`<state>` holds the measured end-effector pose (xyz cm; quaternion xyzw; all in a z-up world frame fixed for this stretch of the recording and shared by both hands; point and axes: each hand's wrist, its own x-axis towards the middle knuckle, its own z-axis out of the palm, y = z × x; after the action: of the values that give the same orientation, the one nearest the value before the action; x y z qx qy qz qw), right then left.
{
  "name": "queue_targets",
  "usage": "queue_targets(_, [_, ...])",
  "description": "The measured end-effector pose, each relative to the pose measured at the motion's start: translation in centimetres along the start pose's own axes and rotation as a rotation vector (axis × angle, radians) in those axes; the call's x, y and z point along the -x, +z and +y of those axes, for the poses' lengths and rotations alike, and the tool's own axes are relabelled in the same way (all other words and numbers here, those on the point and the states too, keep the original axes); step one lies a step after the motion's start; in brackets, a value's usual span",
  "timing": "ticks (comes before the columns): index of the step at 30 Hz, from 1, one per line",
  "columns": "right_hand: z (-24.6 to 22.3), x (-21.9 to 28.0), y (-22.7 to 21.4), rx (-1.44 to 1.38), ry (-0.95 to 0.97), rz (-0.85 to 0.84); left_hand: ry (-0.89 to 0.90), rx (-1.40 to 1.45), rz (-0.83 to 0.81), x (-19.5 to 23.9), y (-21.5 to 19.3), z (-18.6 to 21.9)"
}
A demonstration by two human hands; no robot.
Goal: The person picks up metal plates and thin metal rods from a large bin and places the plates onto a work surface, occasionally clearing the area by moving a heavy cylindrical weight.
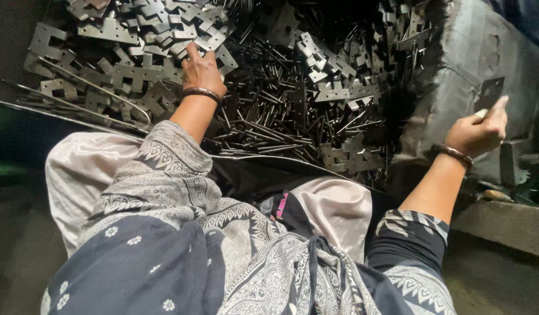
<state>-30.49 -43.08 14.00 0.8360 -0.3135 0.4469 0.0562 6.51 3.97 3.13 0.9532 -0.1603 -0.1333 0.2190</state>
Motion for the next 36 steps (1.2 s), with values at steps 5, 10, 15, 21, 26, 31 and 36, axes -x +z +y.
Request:
queue_targets(5, [-2.1, 0.1, -0.7, 0.385, -0.027, -0.275, -0.093, 0.013, -0.082, -0.1, -1.1, 1.3])
queue_targets(10, [-15.4, 4.3, 6.4, 0.013, -0.423, -0.458, 0.105, -0.065, -0.089, 2.4, -1.6, 1.9])
queue_targets(15, [-22.1, 7.5, 12.2, -0.003, -0.582, -0.806, 0.402, 0.102, 0.061, 5.0, -4.6, 2.4])
queue_targets(21, [-20.2, 8.1, 11.8, -0.014, -0.445, -0.893, 0.344, 1.640, 0.062, 4.3, -6.9, 1.9])
queue_targets(26, [-19.6, 8.5, 7.8, -0.007, -0.377, -0.797, 0.429, 2.160, -0.417, 4.3, -5.7, 2.1])
queue_targets(31, [-20.3, 7.6, 2.1, -0.546, -0.079, -0.618, 0.316, 1.628, -0.744, 4.3, -1.6, 4.7])
queue_targets(36, [-20.3, 8.9, 1.2, -0.596, 0.018, -0.604, 0.785, -0.084, -0.242, 7.1, 2.6, 7.2])
